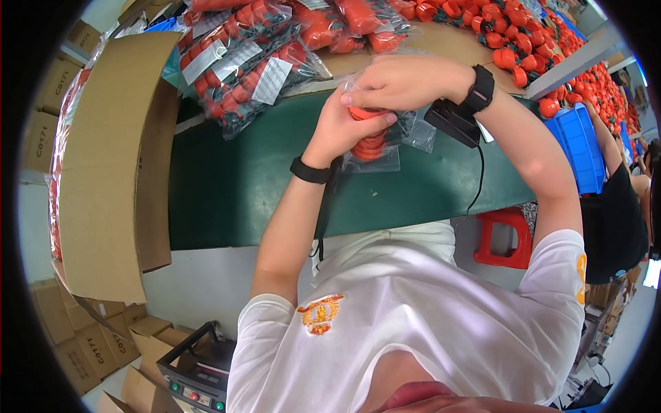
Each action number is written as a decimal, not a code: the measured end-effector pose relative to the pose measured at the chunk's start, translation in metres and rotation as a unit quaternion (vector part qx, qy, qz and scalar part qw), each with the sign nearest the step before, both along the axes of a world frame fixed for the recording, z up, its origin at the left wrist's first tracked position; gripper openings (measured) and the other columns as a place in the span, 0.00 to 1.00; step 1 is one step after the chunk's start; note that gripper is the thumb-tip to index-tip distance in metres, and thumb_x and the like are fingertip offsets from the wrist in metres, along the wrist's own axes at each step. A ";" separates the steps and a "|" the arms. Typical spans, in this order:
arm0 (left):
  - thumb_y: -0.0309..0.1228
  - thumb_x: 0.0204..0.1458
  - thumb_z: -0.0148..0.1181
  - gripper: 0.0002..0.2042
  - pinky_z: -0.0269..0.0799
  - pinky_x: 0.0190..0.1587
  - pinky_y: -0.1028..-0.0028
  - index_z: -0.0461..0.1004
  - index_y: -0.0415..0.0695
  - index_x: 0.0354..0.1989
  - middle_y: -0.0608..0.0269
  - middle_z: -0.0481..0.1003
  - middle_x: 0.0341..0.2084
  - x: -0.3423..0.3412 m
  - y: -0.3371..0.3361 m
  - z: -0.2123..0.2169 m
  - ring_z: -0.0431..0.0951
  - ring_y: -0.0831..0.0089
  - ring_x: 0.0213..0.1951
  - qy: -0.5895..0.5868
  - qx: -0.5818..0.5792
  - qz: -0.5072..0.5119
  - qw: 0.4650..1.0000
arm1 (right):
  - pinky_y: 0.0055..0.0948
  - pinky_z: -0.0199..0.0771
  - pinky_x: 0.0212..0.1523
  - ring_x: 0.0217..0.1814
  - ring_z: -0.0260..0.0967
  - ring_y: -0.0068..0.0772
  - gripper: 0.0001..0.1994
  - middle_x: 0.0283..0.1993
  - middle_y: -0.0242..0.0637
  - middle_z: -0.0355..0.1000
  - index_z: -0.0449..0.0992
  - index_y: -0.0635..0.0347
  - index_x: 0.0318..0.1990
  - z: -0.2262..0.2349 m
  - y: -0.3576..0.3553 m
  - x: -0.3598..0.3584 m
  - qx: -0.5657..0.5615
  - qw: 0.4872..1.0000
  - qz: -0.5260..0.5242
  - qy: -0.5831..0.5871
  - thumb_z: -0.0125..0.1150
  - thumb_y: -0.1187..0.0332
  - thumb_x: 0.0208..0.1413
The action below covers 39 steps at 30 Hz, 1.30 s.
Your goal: The person packs red plastic components into a clear plastic bag by hand, then inserts a small white paper slip. They press the bag to remove air and seal the zipper closure before repeating the process with another set.
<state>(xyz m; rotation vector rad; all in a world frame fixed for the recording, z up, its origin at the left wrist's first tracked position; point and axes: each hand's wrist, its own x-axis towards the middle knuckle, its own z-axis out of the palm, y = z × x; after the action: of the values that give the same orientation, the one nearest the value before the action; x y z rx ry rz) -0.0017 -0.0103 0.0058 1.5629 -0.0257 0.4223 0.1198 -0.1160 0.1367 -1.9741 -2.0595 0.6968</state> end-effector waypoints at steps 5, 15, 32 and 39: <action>0.32 0.42 0.77 0.31 0.73 0.52 0.71 0.68 0.38 0.55 0.61 0.77 0.45 0.000 -0.002 0.000 0.77 0.74 0.46 -0.012 -0.090 -0.006 0.996 | 0.31 0.67 0.29 0.24 0.68 0.32 0.20 0.24 0.37 0.74 0.79 0.63 0.33 0.001 -0.007 0.009 -0.017 0.999 0.028 0.029 0.51 0.56 0.67; 0.25 0.42 0.76 0.32 0.74 0.52 0.74 0.66 0.36 0.56 0.61 0.75 0.47 -0.001 -0.002 0.000 0.76 0.75 0.47 0.000 -0.075 0.001 0.997 | 0.30 0.69 0.32 0.27 0.70 0.31 0.23 0.23 0.35 0.75 0.81 0.64 0.31 -0.005 -0.010 0.011 -0.007 0.991 0.003 0.131 0.54 0.50 0.65; 0.31 0.42 0.77 0.34 0.72 0.54 0.71 0.65 0.39 0.58 0.62 0.76 0.47 0.001 -0.002 -0.005 0.76 0.74 0.48 -0.016 -0.058 0.023 0.998 | 0.35 0.65 0.27 0.22 0.67 0.39 0.21 0.20 0.41 0.70 0.77 0.63 0.28 -0.010 -0.020 0.020 0.207 0.977 0.027 -0.049 0.57 0.51 0.61; 0.30 0.43 0.76 0.34 0.71 0.54 0.71 0.65 0.38 0.58 0.64 0.75 0.46 -0.003 -0.003 0.005 0.75 0.75 0.48 0.028 -0.058 0.005 0.998 | 0.39 0.60 0.23 0.19 0.61 0.46 0.22 0.16 0.44 0.63 0.69 0.64 0.22 0.007 -0.031 0.019 0.287 0.951 -0.014 -0.118 0.62 0.55 0.61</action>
<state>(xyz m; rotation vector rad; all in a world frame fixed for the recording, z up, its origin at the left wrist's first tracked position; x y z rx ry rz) -0.0046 -0.0132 0.0104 1.4606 0.0489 0.3821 0.1388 -0.1470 0.1435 -1.7893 -2.0405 -0.1560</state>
